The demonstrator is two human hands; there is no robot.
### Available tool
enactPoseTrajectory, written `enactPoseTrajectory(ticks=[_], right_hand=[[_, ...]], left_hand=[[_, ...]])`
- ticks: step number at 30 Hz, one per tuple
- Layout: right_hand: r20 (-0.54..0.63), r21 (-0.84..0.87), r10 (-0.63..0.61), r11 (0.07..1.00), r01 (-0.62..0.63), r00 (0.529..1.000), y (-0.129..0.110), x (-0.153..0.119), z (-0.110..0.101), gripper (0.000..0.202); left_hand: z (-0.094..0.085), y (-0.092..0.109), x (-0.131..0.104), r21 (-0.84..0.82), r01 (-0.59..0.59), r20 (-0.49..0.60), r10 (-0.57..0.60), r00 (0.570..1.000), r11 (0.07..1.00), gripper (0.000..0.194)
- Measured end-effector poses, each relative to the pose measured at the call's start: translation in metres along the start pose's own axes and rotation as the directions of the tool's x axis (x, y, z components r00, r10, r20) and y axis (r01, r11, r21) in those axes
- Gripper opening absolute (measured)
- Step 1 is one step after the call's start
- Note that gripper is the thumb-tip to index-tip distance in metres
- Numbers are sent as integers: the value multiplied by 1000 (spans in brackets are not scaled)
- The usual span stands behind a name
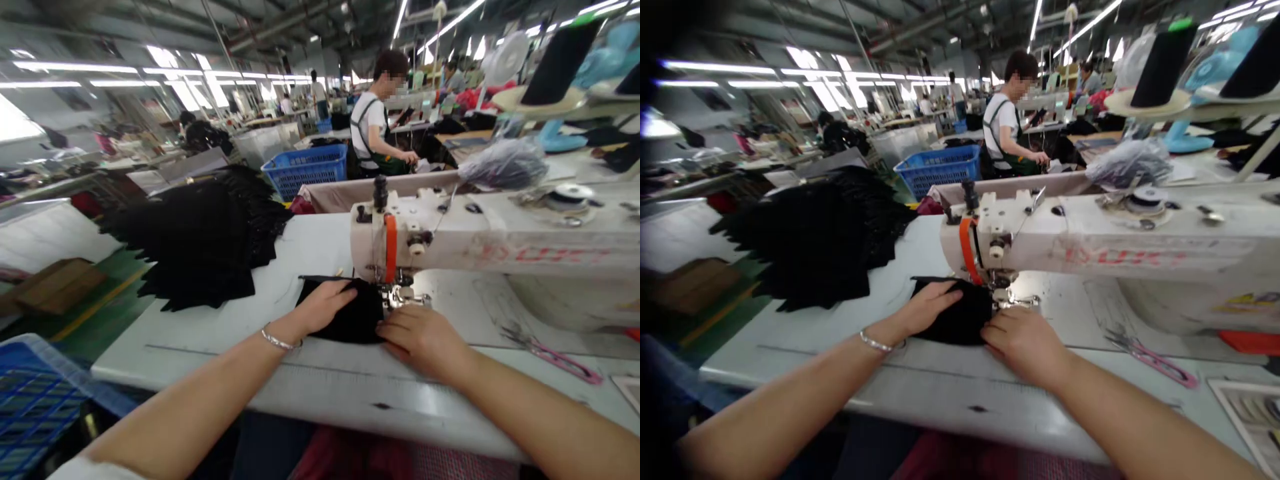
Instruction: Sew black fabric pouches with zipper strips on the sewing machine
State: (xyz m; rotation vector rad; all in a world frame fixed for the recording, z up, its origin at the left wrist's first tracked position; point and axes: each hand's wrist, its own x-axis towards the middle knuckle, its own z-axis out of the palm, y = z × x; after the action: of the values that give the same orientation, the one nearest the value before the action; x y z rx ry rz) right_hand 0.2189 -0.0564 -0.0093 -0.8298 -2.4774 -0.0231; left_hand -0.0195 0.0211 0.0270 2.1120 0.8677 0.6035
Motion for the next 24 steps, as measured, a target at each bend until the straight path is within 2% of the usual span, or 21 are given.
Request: enactPoseTrajectory(ticks=[4,6,8,10,13,17,24], right_hand=[[0,84,0,996,0,1000,2,-3,-5,17],[-10,80,-20,997,21,1000,0,-3,-6,17],[-14,49,-33,998,34,999,-3,-2,-7,15],[-7,7,-41,999,41,999,-5,-2,-8,13],[17,-27,-57,998,57,998,-6,-3,-8,15],[40,-2,-43,999,43,998,-9,-4,-9,13],[52,-35,-5,999,6,999,-12,-2,-10,15]], left_hand=[[3,-2,-6,39,39,16,-39,999,998,35],[7,1,-13,177,-48,83,33,996,983,33],[15,5,-20,361,-213,193,151,969,908,37],[25,7,-25,502,-353,291,231,929,790,43],[36,5,-28,624,-420,354,241,904,659,49],[39,0,-26,649,-476,406,259,877,594,47],[29,-9,-15,621,-515,443,278,852,591,39]])
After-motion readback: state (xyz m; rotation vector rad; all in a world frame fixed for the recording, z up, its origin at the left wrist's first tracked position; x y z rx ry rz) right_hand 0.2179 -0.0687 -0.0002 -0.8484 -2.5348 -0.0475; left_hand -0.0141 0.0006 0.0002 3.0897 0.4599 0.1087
